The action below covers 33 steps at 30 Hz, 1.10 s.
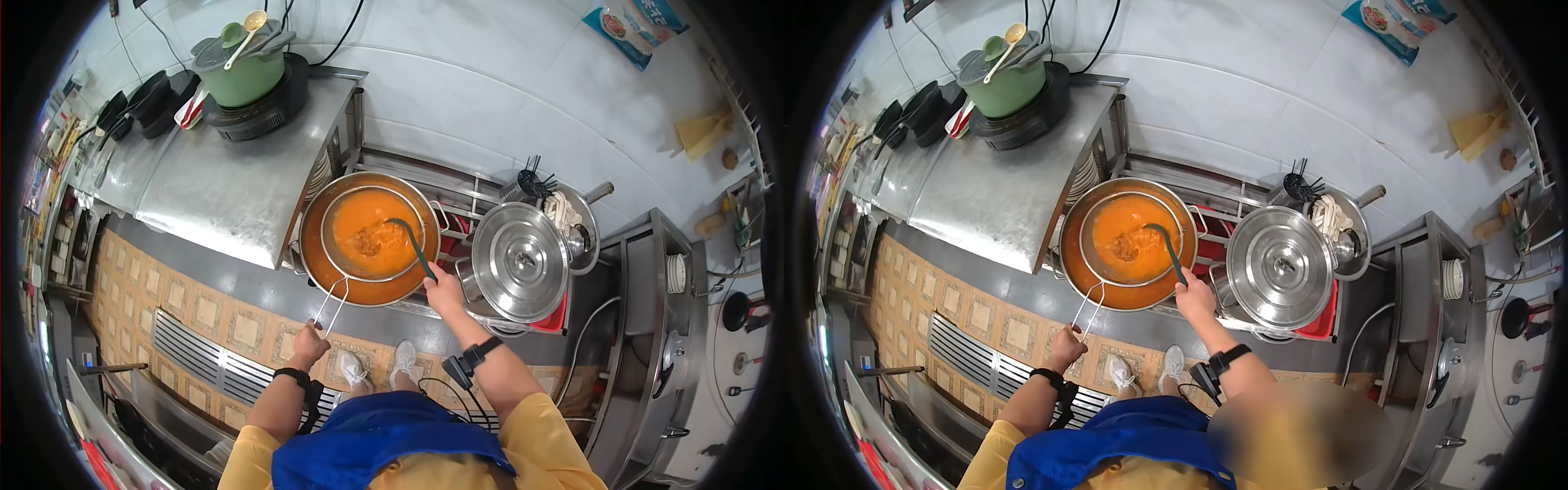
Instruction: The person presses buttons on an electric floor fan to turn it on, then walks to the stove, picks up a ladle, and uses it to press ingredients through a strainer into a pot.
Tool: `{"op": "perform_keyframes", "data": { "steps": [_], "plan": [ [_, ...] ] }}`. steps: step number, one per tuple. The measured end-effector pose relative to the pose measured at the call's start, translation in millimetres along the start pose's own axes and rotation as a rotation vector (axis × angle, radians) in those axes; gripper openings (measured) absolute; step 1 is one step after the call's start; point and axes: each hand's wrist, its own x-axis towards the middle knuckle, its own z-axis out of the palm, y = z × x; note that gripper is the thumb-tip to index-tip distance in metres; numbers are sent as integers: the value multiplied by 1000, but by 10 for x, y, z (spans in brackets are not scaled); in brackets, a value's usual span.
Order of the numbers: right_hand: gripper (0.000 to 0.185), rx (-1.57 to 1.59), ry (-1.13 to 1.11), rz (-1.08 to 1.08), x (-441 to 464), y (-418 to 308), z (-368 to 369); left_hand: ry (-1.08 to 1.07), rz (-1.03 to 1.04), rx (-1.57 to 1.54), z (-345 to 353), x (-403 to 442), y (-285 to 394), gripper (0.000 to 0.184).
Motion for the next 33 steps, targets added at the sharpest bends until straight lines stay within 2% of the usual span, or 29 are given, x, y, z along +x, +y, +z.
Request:
{"op": "perform_keyframes", "data": {
  "steps": [5,10,13,16,24,29,33],
  "plan": [
    [41,172,49,-90,-231,235,-170,-18,-31,1,-11,-9,22,45],
    [44,-133,-109,-126,-536,79,-661,-22,-49,-2,-2,6,17,44],
    [45,-328,-115,-195,-494,75,-568,-4,-30,-9,80,77,-69,43],
    [45,-428,-111,-169,-310,-93,-427,21,-2,-16,127,97,-124,43],
    [45,-300,30,-159,214,-405,-149,-65,-109,-1,3,38,27,41],
    [44,-154,101,-49,457,-748,71,-57,-54,7,23,46,0,38],
    [46,-45,40,-27,520,-880,384,10,-12,-41,118,77,-103,40]
  ]
}}
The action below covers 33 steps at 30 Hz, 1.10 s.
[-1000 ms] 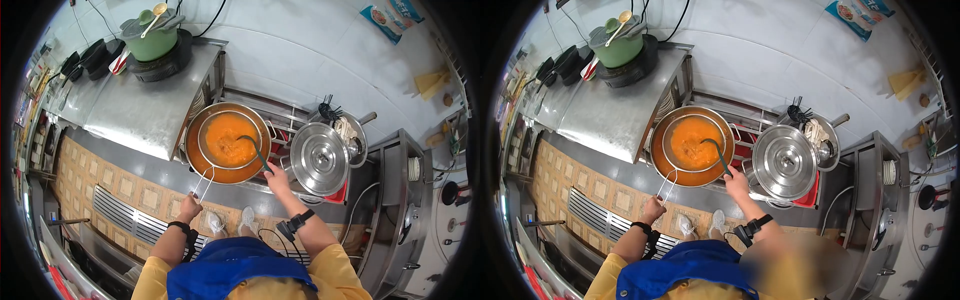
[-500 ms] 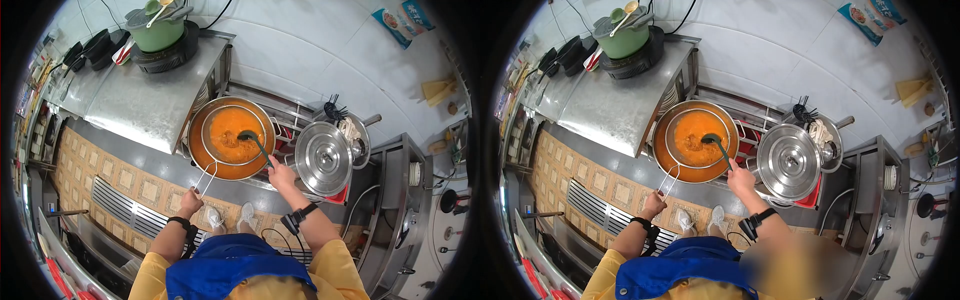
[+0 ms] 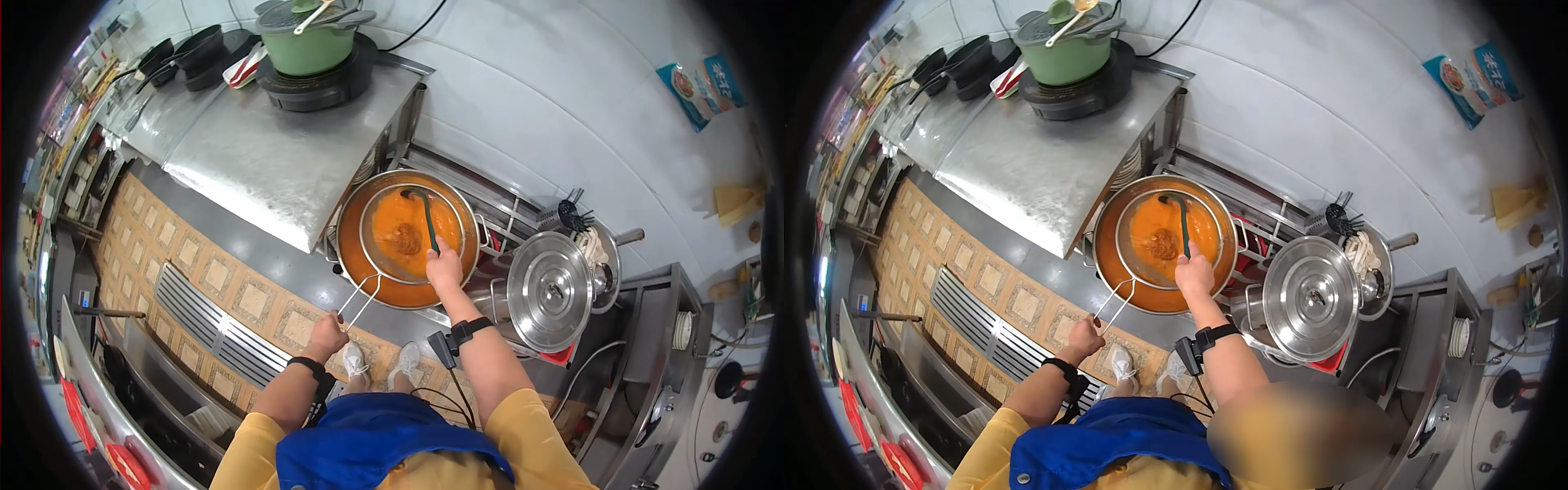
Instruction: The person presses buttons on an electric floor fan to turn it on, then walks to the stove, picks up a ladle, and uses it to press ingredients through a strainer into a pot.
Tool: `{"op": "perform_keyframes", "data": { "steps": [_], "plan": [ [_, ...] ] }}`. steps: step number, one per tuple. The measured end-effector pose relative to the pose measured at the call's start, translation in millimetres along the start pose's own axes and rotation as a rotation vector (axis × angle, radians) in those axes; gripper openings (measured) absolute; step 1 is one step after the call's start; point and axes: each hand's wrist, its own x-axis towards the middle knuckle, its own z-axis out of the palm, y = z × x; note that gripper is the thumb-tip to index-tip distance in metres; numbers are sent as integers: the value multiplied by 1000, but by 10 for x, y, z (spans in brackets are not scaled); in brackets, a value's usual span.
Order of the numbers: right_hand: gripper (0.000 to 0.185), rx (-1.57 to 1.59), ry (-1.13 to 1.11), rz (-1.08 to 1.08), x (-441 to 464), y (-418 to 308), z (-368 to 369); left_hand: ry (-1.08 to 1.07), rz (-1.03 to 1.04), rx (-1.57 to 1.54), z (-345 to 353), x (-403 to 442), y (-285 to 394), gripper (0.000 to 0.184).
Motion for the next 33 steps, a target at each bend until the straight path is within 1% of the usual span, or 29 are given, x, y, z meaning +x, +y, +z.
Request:
{"op": "perform_keyframes", "data": {
  "steps": [1,4,7,10,13,17,20,23,26,29,32,33],
  "plan": [
    [46,4,-21,19,-58,-98,-10,10,-9,0,-4,-11,16,38],
    [46,50,-33,-60,-109,-88,147,-77,-63,58,-72,-38,88,35],
    [46,-45,-101,-141,-256,-68,88,-75,-81,49,-92,-48,113,35],
    [46,-159,-145,-279,-365,52,-53,-76,-91,43,-68,-46,89,34],
    [45,-344,-156,-404,-493,182,-307,-87,-87,28,-108,-56,117,34],
    [43,-471,-9,-653,-639,398,-588,-87,-71,30,-103,-38,97,33],
    [46,-411,53,-679,-745,477,-739,-25,-44,5,-23,9,17,38],
    [47,-303,112,-658,-823,530,-856,-91,-95,35,-112,-40,110,34],
    [45,-272,76,-597,-837,638,-896,-90,-79,31,-130,-52,122,34],
    [43,-144,107,-596,-987,721,-916,-99,-101,42,-169,-77,167,34],
    [44,-287,-44,-395,-1204,742,-926,-27,-57,0,6,22,-4,37],
    [46,-293,-17,-464,-1207,869,-797,-22,-55,-4,36,36,-34,37]
  ]
}}
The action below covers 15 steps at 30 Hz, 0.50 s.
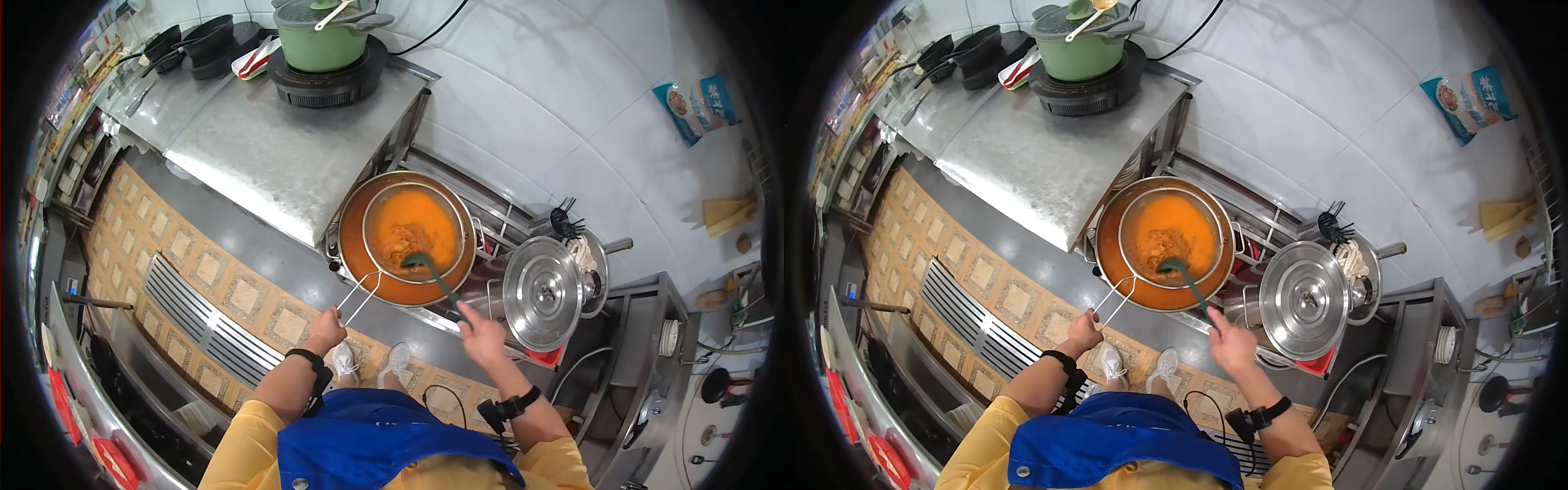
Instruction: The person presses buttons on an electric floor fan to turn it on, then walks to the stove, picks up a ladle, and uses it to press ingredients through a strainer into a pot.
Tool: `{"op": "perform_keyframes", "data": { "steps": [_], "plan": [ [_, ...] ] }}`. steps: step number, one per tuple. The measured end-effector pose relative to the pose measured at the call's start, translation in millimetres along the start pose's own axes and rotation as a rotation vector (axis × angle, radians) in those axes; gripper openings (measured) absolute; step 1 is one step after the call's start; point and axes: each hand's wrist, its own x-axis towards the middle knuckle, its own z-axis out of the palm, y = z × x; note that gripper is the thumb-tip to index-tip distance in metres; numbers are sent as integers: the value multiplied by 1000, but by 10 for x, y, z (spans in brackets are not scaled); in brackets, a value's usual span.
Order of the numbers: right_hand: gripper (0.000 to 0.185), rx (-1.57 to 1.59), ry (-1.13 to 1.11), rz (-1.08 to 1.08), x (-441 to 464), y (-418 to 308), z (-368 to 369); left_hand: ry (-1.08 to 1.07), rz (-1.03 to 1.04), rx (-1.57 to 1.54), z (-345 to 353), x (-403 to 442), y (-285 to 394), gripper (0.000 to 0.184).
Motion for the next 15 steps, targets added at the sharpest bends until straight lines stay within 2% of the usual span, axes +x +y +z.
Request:
{"op": "perform_keyframes", "data": {
  "steps": [7,15],
  "plan": [
    [48,-152,-10,62,232,-218,466,-55,-27,41,-103,-66,116,34],
    [48,-96,-45,183,563,-376,597,-53,-13,43,-113,-80,117,33]
  ]
}}
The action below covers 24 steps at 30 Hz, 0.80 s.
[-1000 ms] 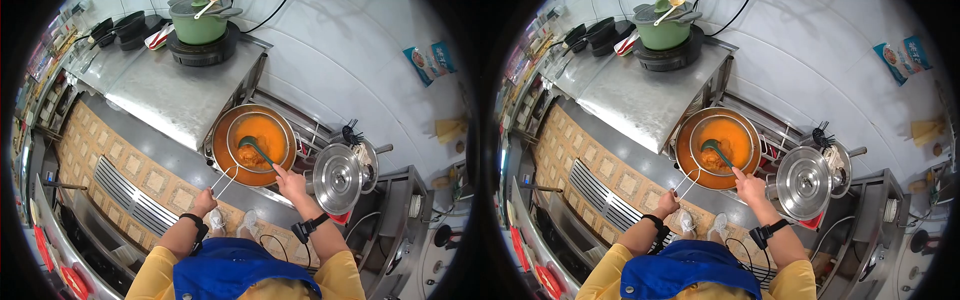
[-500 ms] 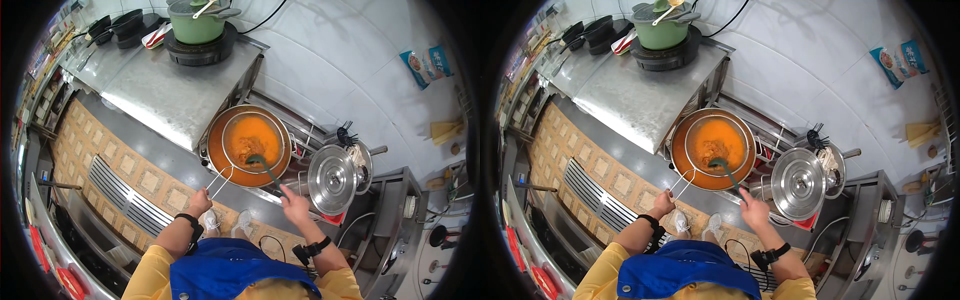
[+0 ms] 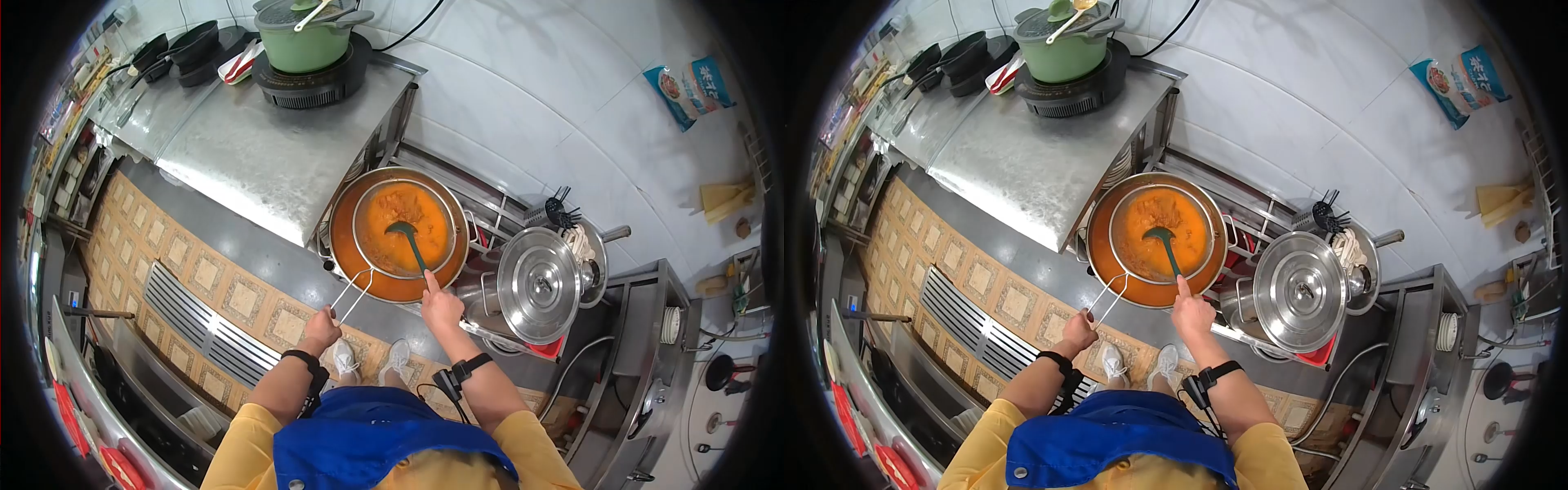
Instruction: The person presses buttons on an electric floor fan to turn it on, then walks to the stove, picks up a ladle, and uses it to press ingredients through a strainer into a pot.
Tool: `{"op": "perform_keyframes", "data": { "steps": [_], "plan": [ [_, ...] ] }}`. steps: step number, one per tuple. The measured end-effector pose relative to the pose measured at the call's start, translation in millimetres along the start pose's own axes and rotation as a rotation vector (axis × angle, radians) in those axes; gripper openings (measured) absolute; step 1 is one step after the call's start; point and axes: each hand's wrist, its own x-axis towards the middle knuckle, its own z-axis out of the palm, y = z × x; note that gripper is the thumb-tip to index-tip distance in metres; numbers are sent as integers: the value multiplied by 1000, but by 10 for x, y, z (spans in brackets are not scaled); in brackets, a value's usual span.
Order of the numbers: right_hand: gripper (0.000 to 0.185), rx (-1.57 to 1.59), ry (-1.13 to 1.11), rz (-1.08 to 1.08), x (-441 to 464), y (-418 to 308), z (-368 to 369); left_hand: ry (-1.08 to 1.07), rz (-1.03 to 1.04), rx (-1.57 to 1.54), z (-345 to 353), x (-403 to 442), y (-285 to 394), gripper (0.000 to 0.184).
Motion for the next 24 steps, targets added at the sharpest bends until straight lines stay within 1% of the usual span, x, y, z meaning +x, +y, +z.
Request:
{"op": "perform_keyframes", "data": {
  "steps": [2,9,12,13,16,19,22,23,24],
  "plan": [
    [47,43,-38,42,31,-45,-66,0,3,1,-6,1,9,34],
    [41,369,18,177,44,152,-441,-24,-14,9,-18,7,18,35],
    [41,463,201,176,156,209,-418,-26,-25,-3,-17,15,5,35],
    [41,457,190,210,194,149,-512,-25,-21,-6,-12,18,-2,35],
    [42,476,208,306,469,173,-323,-27,-13,-6,-14,11,0,36],
    [42,586,219,335,710,138,-109,-22,-6,-7,-23,16,15,36],
    [41,841,216,321,872,70,95,-24,8,-13,-10,13,-25,36],
    [39,937,308,278,902,28,162,-23,19,-17,-11,23,-21,35],
    [38,1051,232,340,916,61,176,-22,19,-17,-11,22,-16,35]
  ]
}}
